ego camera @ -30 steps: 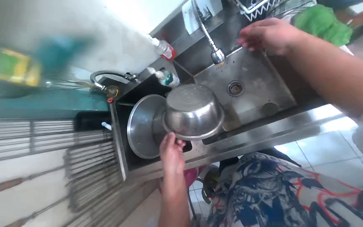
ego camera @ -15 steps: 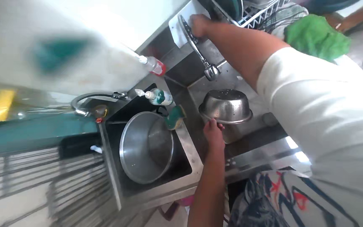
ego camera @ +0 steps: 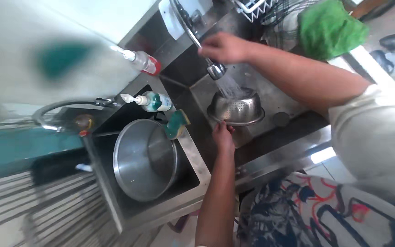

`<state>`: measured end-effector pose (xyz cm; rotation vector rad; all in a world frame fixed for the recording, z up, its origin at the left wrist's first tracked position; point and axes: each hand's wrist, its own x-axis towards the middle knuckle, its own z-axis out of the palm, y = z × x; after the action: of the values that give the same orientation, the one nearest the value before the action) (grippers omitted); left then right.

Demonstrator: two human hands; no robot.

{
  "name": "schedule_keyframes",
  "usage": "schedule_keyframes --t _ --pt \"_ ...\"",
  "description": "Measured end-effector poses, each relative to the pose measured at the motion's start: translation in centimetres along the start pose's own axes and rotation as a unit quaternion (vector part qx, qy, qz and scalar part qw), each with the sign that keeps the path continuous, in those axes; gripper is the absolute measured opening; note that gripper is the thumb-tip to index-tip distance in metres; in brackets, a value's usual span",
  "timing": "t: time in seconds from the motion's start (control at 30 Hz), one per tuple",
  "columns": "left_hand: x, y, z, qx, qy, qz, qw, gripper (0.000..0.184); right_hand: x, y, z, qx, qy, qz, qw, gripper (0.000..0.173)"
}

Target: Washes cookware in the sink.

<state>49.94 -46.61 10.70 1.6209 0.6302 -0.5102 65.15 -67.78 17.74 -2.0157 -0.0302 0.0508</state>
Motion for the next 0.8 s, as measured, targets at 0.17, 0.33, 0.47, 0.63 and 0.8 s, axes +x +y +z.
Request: schedule_keyframes --t 0.17,0.33,0.47,0.63,0.8 --pt "0.1 -0.9 0.4 0.028 0.010 -0.004 1.000 0.024 0.2 2.5 3.8 -0.082 -0.025 0.019 0.996 0.043" --pt "0.8 -1.2 0.5 0.004 0.024 -0.003 1.000 0.020 2.7 3.8 5.7 -0.085 -0.054 0.056 0.993 0.047" --pt "1.6 -1.0 0.3 -0.024 0.034 -0.011 0.999 0.021 1.9 2.1 5.0 -0.065 -0.067 0.039 0.995 0.046" --pt "2.4 -0.7 0.0 -0.039 0.042 -0.033 0.998 0.021 1.9 1.2 5.3 -0.040 -0.065 0.048 0.996 0.047" --pt "3.2 -0.7 -0.2 -0.052 0.042 -0.050 0.996 0.019 5.0 2.4 9.8 0.022 -0.001 0.064 0.998 0.048"
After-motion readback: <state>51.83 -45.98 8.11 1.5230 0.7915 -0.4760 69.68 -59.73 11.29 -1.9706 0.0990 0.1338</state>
